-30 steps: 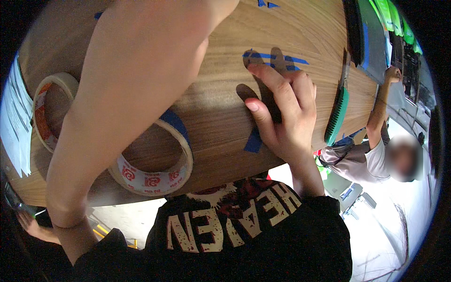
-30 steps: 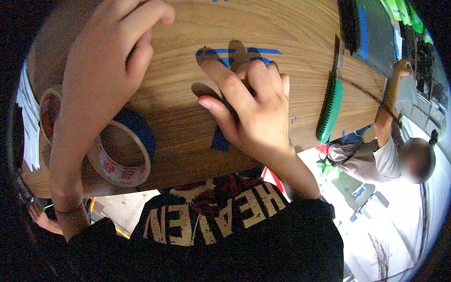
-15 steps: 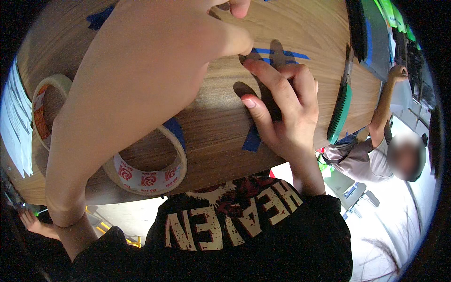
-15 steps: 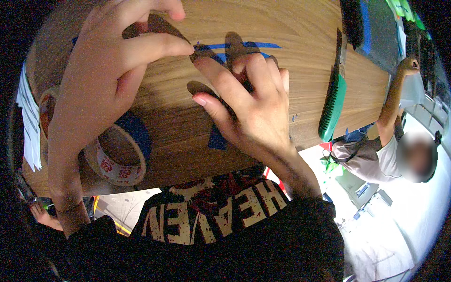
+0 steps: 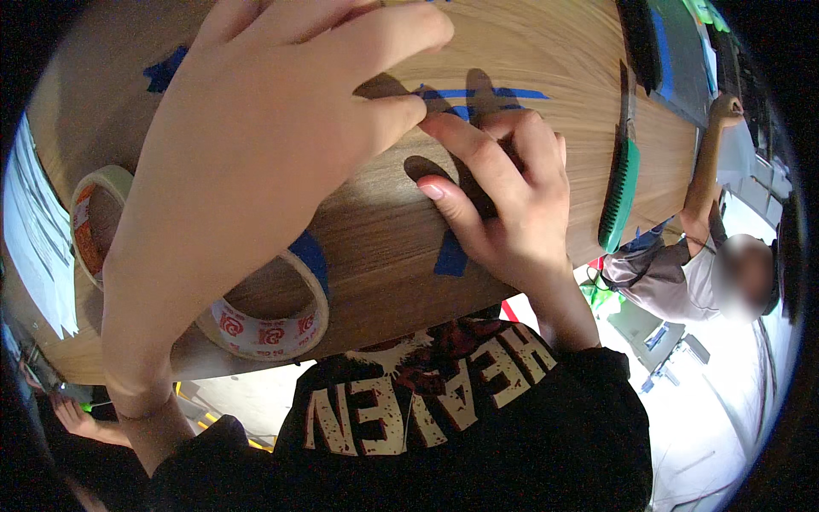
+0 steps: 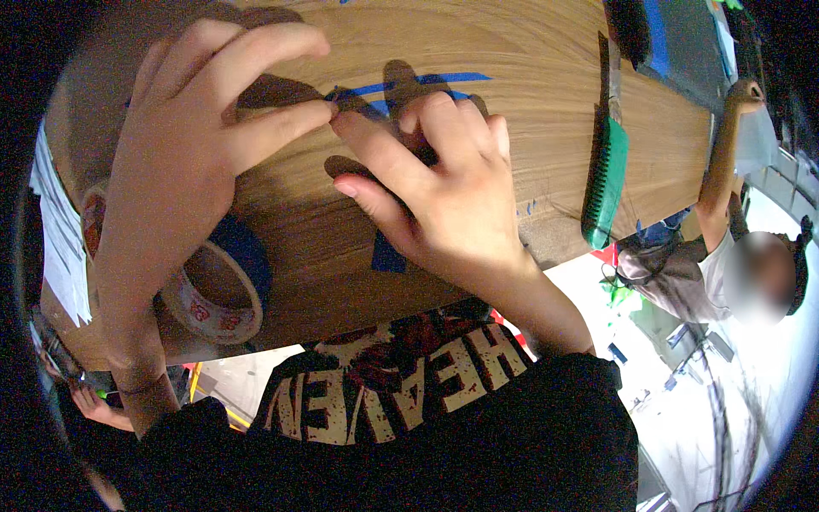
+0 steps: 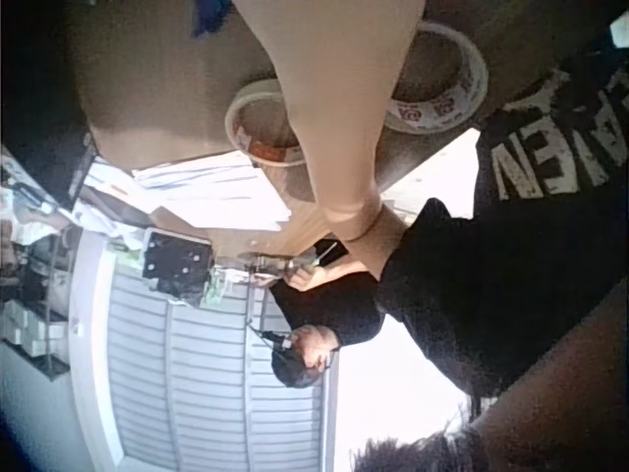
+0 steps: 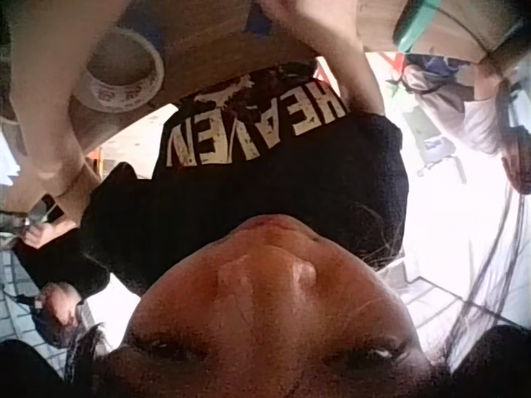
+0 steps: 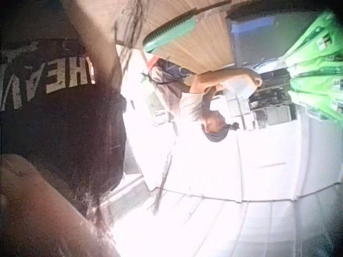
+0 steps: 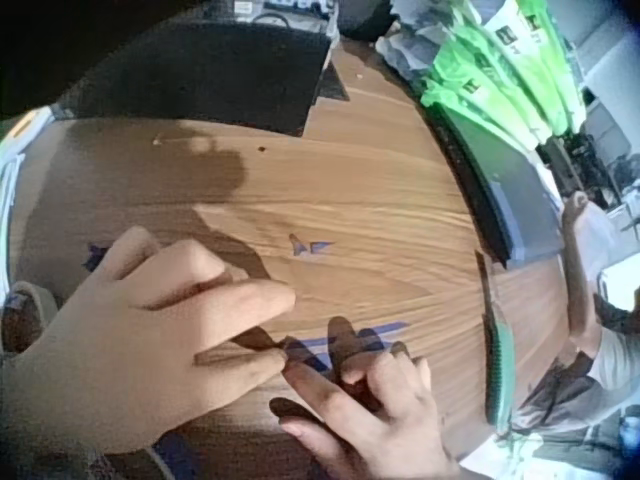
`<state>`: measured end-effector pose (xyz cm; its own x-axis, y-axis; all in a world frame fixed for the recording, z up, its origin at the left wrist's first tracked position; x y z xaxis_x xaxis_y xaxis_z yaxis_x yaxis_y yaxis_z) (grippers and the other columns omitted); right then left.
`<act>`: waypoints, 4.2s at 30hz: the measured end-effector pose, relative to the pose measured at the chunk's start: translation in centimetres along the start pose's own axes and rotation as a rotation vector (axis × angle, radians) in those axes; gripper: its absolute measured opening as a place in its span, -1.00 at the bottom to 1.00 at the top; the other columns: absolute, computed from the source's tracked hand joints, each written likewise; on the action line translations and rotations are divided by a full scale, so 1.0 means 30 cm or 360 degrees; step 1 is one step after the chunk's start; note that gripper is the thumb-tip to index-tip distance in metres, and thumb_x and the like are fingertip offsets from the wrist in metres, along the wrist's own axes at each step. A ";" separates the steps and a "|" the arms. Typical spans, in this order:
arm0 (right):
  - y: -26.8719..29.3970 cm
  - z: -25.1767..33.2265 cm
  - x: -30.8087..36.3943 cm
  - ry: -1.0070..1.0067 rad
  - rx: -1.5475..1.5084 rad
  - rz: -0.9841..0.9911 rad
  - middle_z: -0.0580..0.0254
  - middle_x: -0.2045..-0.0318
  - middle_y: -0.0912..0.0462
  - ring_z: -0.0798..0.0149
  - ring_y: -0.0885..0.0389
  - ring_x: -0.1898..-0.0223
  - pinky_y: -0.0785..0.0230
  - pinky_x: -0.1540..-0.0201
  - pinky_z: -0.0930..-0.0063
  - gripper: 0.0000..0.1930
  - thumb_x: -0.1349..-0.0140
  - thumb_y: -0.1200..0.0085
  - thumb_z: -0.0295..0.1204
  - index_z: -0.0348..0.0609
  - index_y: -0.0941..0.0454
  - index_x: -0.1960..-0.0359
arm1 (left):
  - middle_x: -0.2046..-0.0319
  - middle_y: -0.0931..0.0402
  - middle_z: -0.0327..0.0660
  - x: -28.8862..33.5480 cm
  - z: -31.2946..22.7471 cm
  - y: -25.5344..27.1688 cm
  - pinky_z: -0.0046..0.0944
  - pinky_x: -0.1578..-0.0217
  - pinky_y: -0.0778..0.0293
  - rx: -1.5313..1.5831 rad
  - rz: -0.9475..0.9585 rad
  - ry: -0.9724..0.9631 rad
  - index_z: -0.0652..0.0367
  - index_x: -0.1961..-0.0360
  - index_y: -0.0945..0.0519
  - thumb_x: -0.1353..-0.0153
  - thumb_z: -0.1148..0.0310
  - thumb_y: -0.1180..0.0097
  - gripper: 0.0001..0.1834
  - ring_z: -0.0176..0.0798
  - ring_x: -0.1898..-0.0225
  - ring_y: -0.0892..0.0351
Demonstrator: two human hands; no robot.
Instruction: The person uses a utility knife to cut pieces of blue tape from a desk, picks them up by hand, and applies them to the surface of a black laptop.
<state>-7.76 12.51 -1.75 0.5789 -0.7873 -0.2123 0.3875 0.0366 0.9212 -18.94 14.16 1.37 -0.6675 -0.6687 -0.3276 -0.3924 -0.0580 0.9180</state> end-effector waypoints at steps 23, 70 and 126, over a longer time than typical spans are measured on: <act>0.044 -0.009 -0.006 -0.0029 -0.0309 -0.0087 0.23 0.34 -0.40 0.32 -0.43 0.36 -0.34 0.31 0.52 -0.74 -0.06 -0.23 -0.42 -0.04 -0.65 0.17 | 0.02 -0.42 -0.22 0.029 0.097 -0.062 -0.33 -0.02 -0.25 0.0908 0.0149 0.0368 0.13 0.16 -0.64 -0.07 0.61 0.12 -0.63 -0.23 0.08 -0.36; 0.070 -0.053 -0.007 -0.0162 -0.0442 -0.0285 0.26 0.41 -0.46 0.37 -0.37 0.45 -0.26 0.39 0.56 -0.74 -0.05 -0.23 -0.46 -0.19 -0.53 0.20 | 0.20 -0.42 -0.17 -0.006 -0.028 -0.017 -0.12 0.10 -0.39 0.0039 0.0196 0.0297 0.06 0.22 -0.61 0.02 0.59 0.05 -0.66 -0.05 0.11 -0.45; 0.442 -0.515 0.702 -0.0410 0.0016 -0.1357 -0.04 0.18 -0.52 -0.07 -0.48 0.20 -0.32 0.13 0.16 -0.76 -0.34 0.16 -0.37 -0.26 -0.49 0.15 | -0.12 -0.23 0.06 0.441 -0.406 0.128 -0.06 -0.18 -0.20 -0.0231 -0.1033 0.1152 0.18 -0.21 -0.27 0.16 0.38 -0.45 -0.13 0.08 -0.18 -0.22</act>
<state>20.66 5.92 0.95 -0.0830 -0.6583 -0.7481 0.6058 -0.6294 0.4867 -21.59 -3.94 3.29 0.2183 -0.7647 -0.6063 -0.4321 -0.6328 0.6425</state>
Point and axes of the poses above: each hand's wrist, its own x-axis away from the middle knuckle, its own y-axis out of the back of the hand, z = x × y, the point moved 9 cm from there along -x, towards the middle knuckle
